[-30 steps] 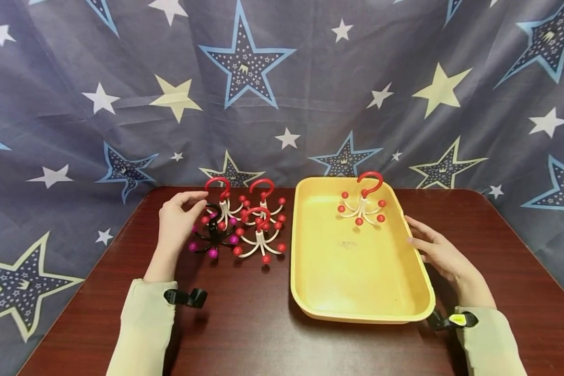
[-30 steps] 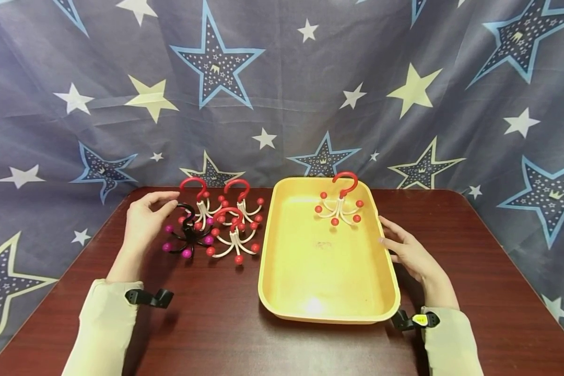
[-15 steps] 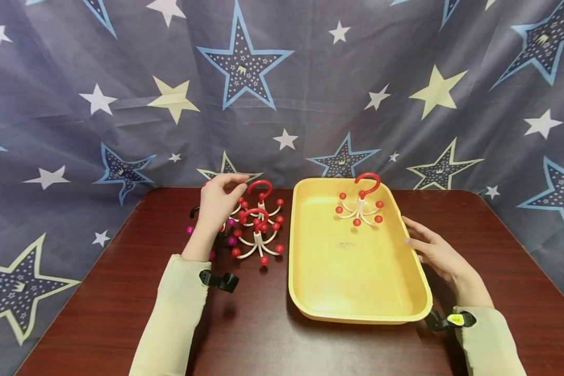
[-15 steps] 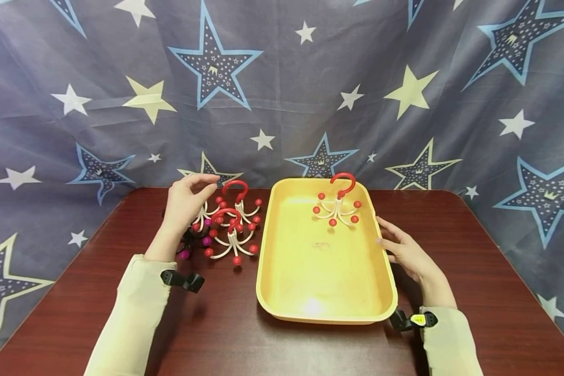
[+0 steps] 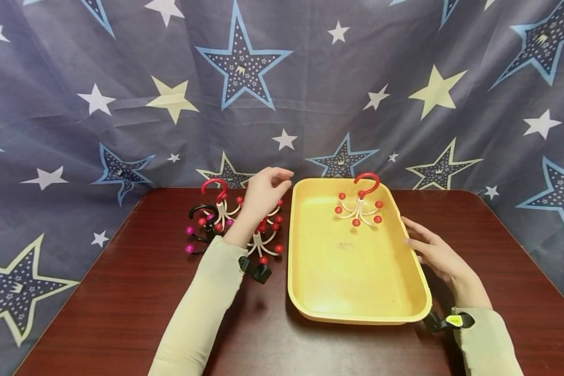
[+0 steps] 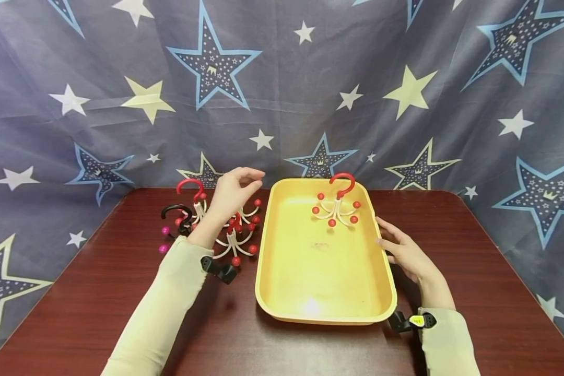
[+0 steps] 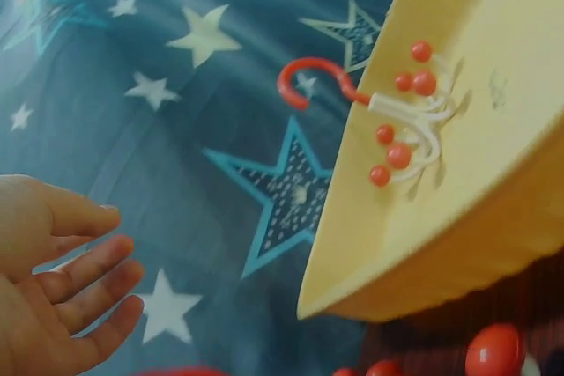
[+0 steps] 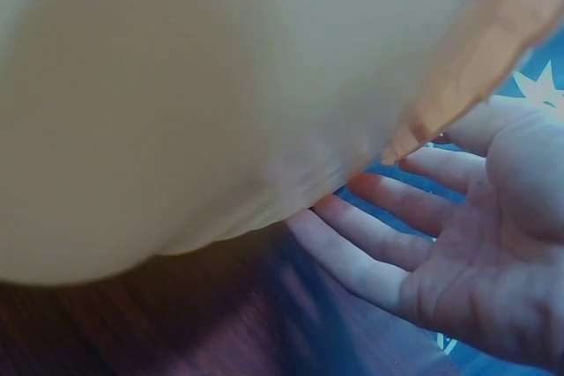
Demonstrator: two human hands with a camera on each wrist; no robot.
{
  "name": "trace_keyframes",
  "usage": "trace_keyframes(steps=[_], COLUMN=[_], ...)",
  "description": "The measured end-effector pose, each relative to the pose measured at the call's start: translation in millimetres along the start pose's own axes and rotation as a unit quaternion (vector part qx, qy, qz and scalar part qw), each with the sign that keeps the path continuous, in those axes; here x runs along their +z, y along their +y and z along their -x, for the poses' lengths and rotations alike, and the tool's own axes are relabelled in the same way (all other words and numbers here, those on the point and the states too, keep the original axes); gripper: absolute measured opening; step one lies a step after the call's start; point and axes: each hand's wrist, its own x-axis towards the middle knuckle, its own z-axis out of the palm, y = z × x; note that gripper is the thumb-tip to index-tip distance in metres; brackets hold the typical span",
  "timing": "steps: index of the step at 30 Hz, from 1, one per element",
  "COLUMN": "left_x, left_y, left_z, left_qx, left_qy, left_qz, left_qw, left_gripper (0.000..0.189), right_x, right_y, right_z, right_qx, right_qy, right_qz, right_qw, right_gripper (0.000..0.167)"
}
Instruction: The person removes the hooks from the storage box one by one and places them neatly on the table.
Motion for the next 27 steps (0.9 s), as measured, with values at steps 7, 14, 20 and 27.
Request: trace_keyframes(steps=[7, 14, 20, 27], left_x=[34.1, 65.9, 91.9, 115.5], left_y=[18.6, 30.7, 35.6, 39.1], left_z=[-18.4, -31.1, -39.9, -51.3], left_qx=[0.026, 0.027, 0.017, 0.03], left_qy=[-0.035, -0.073, -0.097, -0.112], left_qz=[-0.043, -0.044, -0.038, -0.049], left_qw=[0.9981, 0.996, 0.9944, 0.992], left_gripper=[0.02, 0.022, 0.024, 0.025], right_x=[0, -1, -2, -1], right_y=[-1, 0, 1, -1], right_z=[0.2, 0.5, 3.3, 0.3], right_qx=[-0.001, -0.001, 0.003, 0.002], right_qy=[-0.003, -0.001, 0.005, 0.004], right_qz=[-0.005, 0.002, 0.015, 0.016], right_qw=[1.0, 1.0, 0.9999, 0.9999], right_gripper=[0.07, 0.069, 0.069, 0.069])
